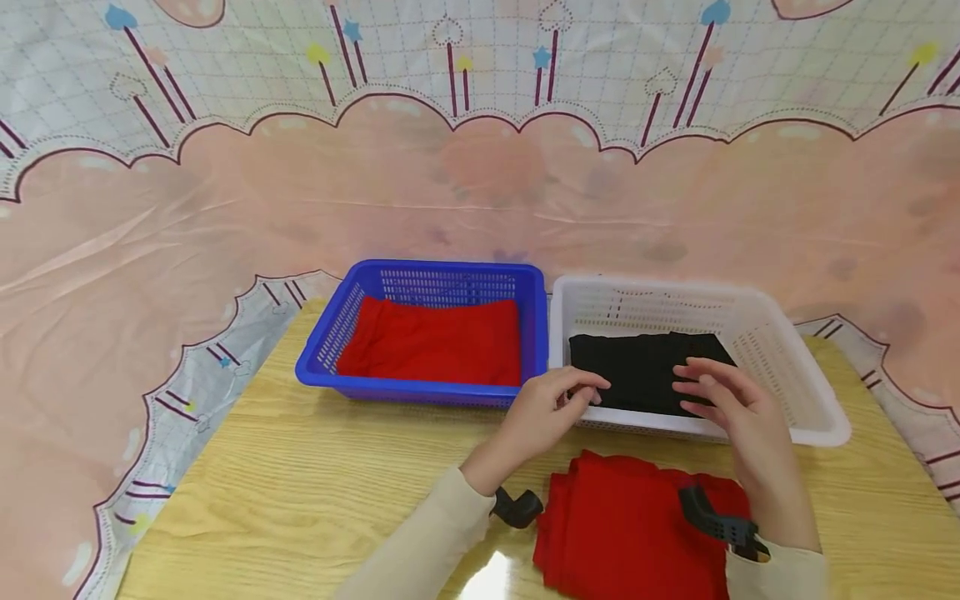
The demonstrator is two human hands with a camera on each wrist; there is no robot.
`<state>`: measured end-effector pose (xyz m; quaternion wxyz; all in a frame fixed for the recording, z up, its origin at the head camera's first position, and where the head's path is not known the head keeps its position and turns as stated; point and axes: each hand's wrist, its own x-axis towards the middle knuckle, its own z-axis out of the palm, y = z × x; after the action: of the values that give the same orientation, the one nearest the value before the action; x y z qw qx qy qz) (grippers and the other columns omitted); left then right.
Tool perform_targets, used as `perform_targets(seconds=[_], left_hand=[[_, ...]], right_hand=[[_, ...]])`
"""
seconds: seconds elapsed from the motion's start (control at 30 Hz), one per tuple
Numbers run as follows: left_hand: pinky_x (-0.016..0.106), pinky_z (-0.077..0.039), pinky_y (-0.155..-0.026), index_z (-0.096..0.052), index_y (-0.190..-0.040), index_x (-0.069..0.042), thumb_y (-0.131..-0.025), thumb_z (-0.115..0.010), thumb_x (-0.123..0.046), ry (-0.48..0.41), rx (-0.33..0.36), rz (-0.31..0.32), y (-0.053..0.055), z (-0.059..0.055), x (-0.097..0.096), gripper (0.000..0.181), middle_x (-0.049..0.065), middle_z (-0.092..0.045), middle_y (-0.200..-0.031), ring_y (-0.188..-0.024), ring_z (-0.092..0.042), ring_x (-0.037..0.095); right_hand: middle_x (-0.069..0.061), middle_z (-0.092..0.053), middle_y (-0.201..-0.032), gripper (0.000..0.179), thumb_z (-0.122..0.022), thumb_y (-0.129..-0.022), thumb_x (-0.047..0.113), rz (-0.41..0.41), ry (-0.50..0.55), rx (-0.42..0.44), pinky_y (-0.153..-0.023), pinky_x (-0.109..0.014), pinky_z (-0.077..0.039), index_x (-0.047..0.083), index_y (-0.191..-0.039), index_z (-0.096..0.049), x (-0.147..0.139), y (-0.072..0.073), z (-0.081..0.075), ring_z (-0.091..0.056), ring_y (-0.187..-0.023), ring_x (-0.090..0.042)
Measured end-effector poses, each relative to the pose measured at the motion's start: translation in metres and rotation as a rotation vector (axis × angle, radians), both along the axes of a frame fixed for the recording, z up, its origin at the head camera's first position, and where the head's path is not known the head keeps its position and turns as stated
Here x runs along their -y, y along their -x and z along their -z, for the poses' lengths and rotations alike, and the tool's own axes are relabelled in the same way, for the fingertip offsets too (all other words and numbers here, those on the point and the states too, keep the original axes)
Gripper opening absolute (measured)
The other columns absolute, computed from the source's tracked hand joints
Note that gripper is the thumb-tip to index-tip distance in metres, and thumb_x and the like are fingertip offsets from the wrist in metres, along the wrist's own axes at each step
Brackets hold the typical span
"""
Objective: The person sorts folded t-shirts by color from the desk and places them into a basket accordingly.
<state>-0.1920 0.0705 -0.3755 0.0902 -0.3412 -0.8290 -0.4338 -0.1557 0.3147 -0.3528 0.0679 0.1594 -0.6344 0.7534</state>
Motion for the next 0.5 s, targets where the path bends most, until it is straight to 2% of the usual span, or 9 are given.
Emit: perform_targets(seconds=[0.03, 0.1, 0.17, 0.27, 0.37, 0.5], left_hand=[[0.010, -0.038, -0.052, -0.062, -0.106, -0.025, -0.094, -0.044, -0.025, -0.031, 0.053, 0.009, -0.002, 0.000, 0.002, 0.022, -0.017, -0.057, -0.082, -0.062, -0.045, -0.006], [0.011, -0.039, -0.049, -0.063, -0.102, -0.024, -0.094, -0.045, -0.028, -0.041, 0.101, 0.013, -0.005, 0.001, 0.006, 0.020, -0.016, -0.056, -0.074, -0.056, -0.045, -0.006], [0.011, -0.037, -0.048, -0.064, -0.097, -0.024, -0.093, -0.045, -0.032, 0.011, 0.087, 0.005, -0.009, 0.002, 0.010, 0.020, -0.017, -0.053, -0.067, -0.052, -0.043, -0.005], [0.008, -0.036, -0.052, -0.065, -0.091, -0.024, -0.092, -0.046, -0.036, 0.095, 0.054, -0.009, -0.015, 0.005, 0.016, 0.022, -0.018, -0.050, -0.061, -0.054, -0.043, -0.006], [0.009, -0.035, -0.052, -0.065, -0.089, -0.024, -0.092, -0.046, -0.038, 0.146, 0.072, -0.034, -0.021, 0.010, 0.022, 0.024, -0.019, -0.049, -0.060, -0.054, -0.043, -0.005], [0.011, -0.035, -0.051, -0.066, -0.088, -0.025, -0.091, -0.047, -0.037, 0.225, 0.142, -0.097, -0.029, 0.019, 0.029, 0.023, -0.020, -0.050, -0.061, -0.054, -0.044, -0.004]], right_hand=[[-0.011, -0.058, -0.113, 0.033, -0.035, -0.093, -0.004, -0.009, 0.013, 0.001, -0.076, -0.028, -0.050, -0.011, -0.126, -0.040, 0.000, -0.004, -0.001, -0.059, -0.097, -0.021], [-0.013, -0.058, -0.114, 0.034, -0.033, -0.093, -0.006, -0.027, 0.042, -0.006, -0.076, -0.030, -0.050, -0.013, -0.126, -0.039, -0.002, -0.012, -0.002, -0.058, -0.097, -0.023], [-0.013, -0.058, -0.114, 0.034, -0.032, -0.094, -0.006, -0.026, 0.043, 0.000, -0.075, -0.030, -0.050, -0.013, -0.126, -0.038, -0.005, -0.021, -0.002, -0.059, -0.096, -0.023], [-0.007, -0.060, -0.113, 0.034, -0.034, -0.095, -0.001, 0.003, -0.047, 0.051, -0.072, -0.026, -0.051, -0.010, -0.127, -0.038, -0.014, -0.033, 0.002, -0.060, -0.094, -0.018], [0.001, -0.063, -0.107, 0.035, -0.038, -0.095, 0.008, 0.062, -0.189, 0.167, -0.069, -0.022, -0.050, -0.002, -0.129, -0.042, -0.026, -0.044, 0.012, -0.061, -0.090, -0.011], [0.010, -0.061, -0.106, 0.037, -0.041, -0.095, 0.020, 0.104, -0.296, 0.330, -0.067, -0.021, -0.050, 0.009, -0.131, -0.043, -0.043, -0.057, 0.033, -0.059, -0.089, -0.005]])
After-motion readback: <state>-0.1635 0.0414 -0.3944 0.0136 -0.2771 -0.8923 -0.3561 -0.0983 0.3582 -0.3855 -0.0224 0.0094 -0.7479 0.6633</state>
